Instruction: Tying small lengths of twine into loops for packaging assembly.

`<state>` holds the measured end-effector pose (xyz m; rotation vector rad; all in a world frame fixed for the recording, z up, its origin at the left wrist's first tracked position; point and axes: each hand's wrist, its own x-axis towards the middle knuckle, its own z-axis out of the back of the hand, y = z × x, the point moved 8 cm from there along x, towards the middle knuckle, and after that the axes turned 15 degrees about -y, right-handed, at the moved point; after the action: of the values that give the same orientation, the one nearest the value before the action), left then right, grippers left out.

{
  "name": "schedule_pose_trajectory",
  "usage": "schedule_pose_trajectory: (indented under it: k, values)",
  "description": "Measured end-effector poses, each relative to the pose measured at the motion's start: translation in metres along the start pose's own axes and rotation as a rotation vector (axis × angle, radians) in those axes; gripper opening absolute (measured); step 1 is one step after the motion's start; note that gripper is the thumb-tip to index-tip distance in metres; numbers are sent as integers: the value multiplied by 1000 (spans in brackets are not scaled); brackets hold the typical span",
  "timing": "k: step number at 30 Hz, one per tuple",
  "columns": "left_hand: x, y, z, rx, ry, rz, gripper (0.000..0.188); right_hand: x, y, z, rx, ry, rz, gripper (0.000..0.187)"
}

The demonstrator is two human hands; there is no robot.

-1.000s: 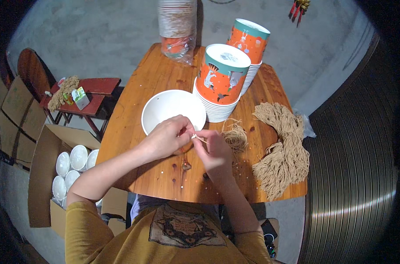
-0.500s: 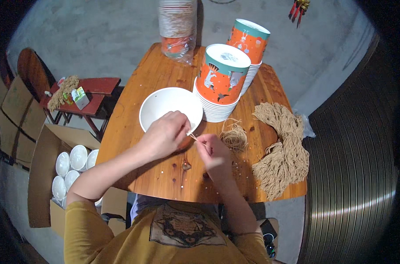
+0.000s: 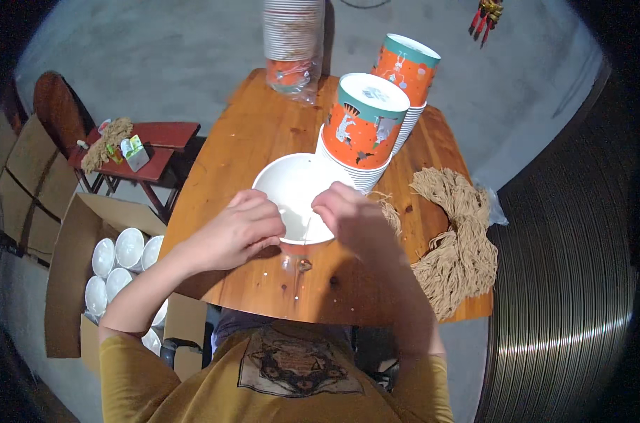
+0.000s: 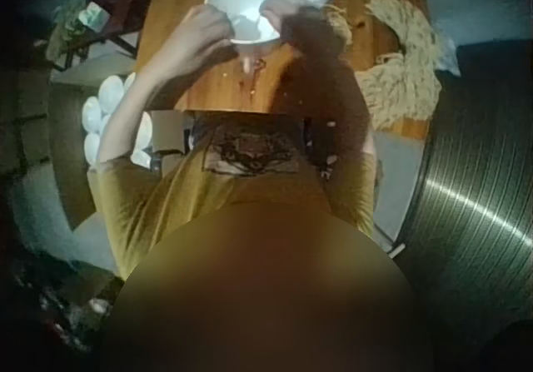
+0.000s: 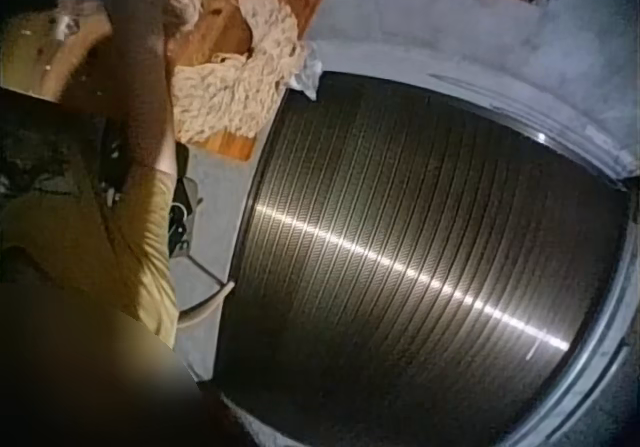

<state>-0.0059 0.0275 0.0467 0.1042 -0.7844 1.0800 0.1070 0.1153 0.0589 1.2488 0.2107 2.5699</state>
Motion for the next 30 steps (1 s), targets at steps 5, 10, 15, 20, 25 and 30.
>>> schedule_pose_trajectory:
  k: [5, 10, 15, 20, 25, 30]
  values:
    - [-9, 8, 2, -136, -22, 229, 16, -1, 4, -27, 191, -5, -149, 7]
    - [-9, 17, -13, 87, -203, 471, 26, 0, 9, -31, 170, 3, -173, 6]
    - [-8, 24, -17, 145, -204, 525, 18, -4, 4, -35, 51, -23, -244, 8]
    - [-9, 20, -16, 24, 61, 599, 14, -1, -1, -38, -146, -33, -245, 11]
    - [-15, 4, 1, -20, -69, 435, 17, -3, -3, -40, -134, -93, -221, 10]
    - [-14, -20, 0, 69, -91, 42, 29, -2, -4, -49, -189, 102, -277, 13]
